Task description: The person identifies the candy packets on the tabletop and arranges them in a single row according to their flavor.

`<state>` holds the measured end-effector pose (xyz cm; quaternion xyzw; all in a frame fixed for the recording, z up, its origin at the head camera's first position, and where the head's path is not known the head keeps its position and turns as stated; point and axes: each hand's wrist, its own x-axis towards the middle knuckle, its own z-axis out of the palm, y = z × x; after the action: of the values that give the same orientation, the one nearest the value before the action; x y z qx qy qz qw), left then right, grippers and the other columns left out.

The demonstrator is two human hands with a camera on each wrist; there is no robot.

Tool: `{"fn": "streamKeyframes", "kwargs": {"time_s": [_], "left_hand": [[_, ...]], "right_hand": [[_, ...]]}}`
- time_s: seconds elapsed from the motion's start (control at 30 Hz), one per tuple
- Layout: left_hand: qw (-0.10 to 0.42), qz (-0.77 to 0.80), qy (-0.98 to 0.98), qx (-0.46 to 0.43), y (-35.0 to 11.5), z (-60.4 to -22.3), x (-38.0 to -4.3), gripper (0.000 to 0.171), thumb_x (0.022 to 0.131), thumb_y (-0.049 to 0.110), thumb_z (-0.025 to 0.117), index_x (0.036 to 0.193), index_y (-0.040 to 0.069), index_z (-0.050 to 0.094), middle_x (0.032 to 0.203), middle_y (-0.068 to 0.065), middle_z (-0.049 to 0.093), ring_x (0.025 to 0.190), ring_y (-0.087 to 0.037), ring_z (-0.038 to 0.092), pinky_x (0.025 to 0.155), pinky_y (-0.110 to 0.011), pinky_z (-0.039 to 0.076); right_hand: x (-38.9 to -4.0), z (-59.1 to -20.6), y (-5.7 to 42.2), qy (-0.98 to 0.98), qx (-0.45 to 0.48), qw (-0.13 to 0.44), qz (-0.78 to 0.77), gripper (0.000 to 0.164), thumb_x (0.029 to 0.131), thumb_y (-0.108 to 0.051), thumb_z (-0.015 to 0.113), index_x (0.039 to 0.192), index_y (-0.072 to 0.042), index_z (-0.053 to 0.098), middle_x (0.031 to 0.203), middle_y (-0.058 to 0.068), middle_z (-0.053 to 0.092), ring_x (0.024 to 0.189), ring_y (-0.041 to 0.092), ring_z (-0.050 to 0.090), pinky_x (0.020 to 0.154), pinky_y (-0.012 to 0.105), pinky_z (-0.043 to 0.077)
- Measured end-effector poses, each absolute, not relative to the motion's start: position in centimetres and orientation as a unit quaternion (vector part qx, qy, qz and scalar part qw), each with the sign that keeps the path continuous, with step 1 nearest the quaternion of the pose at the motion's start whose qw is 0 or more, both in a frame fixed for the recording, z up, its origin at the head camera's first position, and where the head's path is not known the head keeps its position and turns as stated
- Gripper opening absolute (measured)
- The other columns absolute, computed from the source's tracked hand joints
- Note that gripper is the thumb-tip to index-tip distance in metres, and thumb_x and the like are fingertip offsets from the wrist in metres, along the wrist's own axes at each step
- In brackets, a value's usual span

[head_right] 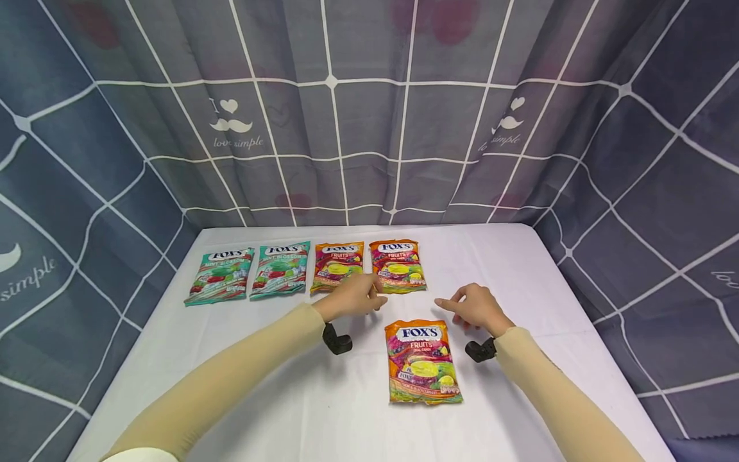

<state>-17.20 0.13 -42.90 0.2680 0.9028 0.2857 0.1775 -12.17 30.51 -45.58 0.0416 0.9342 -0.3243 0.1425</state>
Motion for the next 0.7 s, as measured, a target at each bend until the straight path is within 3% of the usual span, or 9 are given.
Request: {"fn": "streamKeyframes", "kwargs": {"time_s": [0.27,0.53,0.7], "left_hand": [[0.284,0.361,0.851,0.254,-1.5,-44.2,-15.2,0.022,0.108,0.021,0.073,0.116,0.002,0.068,0.088,-0.011,0.080,0.076,-0.033,0.078,0.070,-0.028,0.053],[0.365,0.386,0.820,0.214,-1.9,-44.9,-12.6,0.018,0.107,0.025,0.074,0.102,0.008,0.070,0.086,-0.010,0.081,0.063,-0.020,0.068,0.055,-0.026,0.041],[0.396,0.402,0.798,0.212,-1.9,-45.3,-11.1,0.022,0.106,0.026,0.075,0.099,0.005,0.071,0.086,-0.010,0.081,0.063,-0.018,0.066,0.053,-0.027,0.043]], "right_hand": [[-8.9,-44.9,30.7,0.926,0.039,0.182,-0.328,0.052,0.100,-0.051,0.079,0.110,0.000,0.074,0.075,0.004,0.074,0.058,0.020,0.064,0.051,0.033,0.046],[-5.8,-45.0,30.0,0.906,0.029,0.218,-0.361,0.041,0.098,-0.045,0.083,0.103,-0.005,0.074,0.074,0.005,0.074,0.055,0.020,0.064,0.049,0.030,0.043],[-4.6,-45.1,29.9,0.888,0.013,0.252,-0.385,0.036,0.100,-0.040,0.082,0.101,-0.005,0.074,0.076,0.007,0.075,0.055,0.020,0.065,0.049,0.030,0.042]]}}
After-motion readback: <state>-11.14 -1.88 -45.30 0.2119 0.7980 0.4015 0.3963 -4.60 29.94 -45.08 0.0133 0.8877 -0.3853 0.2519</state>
